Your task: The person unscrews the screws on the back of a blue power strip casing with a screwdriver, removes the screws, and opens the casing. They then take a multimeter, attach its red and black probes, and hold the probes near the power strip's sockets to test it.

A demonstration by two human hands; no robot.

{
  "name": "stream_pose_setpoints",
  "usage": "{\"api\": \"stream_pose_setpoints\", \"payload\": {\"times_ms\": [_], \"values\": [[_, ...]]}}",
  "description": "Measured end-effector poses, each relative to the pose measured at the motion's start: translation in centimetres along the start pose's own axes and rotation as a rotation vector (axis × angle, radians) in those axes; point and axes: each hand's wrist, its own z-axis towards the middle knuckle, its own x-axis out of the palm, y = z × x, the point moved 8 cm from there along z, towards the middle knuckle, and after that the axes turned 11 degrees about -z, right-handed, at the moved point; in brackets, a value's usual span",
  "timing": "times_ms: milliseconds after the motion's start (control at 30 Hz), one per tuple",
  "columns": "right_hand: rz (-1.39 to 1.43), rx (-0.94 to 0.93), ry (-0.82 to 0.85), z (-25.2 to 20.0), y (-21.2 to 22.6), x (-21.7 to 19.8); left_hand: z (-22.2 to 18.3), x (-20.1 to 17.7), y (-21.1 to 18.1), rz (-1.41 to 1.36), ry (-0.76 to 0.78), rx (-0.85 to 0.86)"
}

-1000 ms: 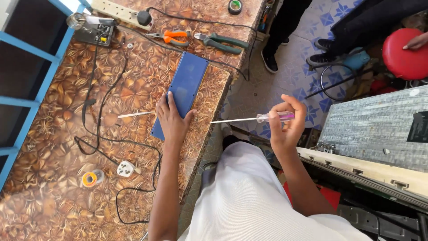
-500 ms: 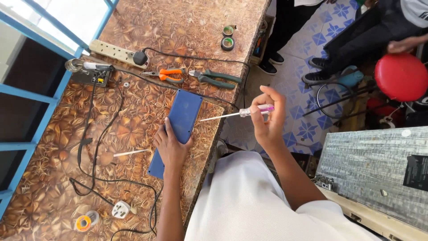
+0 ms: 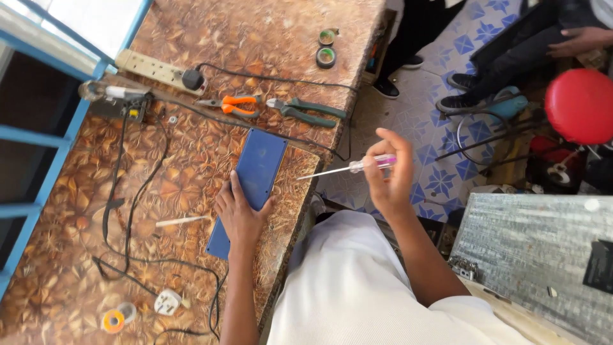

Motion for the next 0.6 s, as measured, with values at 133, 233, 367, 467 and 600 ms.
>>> {"api": "stream_pose_setpoints", "payload": {"times_ms": [133, 233, 367, 467, 600], "values": [[-0.003, 0.018, -0.063, -0.1, -1.8, -1.6, 0.1, -1.4, 0.5, -0.161, -0.100, -0.002], [0.020, 0.086, -0.125, 0.4, -3.7, -3.0, 3.2, -2.1, 3.2, -0.288, -0.200, -0.085], [-0.033, 0.054, -0.131, 2.4, -5.6, -3.9, 8.8, -1.9, 6.9, -0.561, -0.330, -0.051], [-0.094, 0.029, -0.113, 3.9, -6.4, -3.7, 11.8, -0.5, 8.7, -0.461, -0.347, -0.082], [-0.146, -0.025, -0.079, 5.2, -6.7, -3.2, 14.9, 0.5, 10.8, -0.393, -0.320, -0.042]]}}
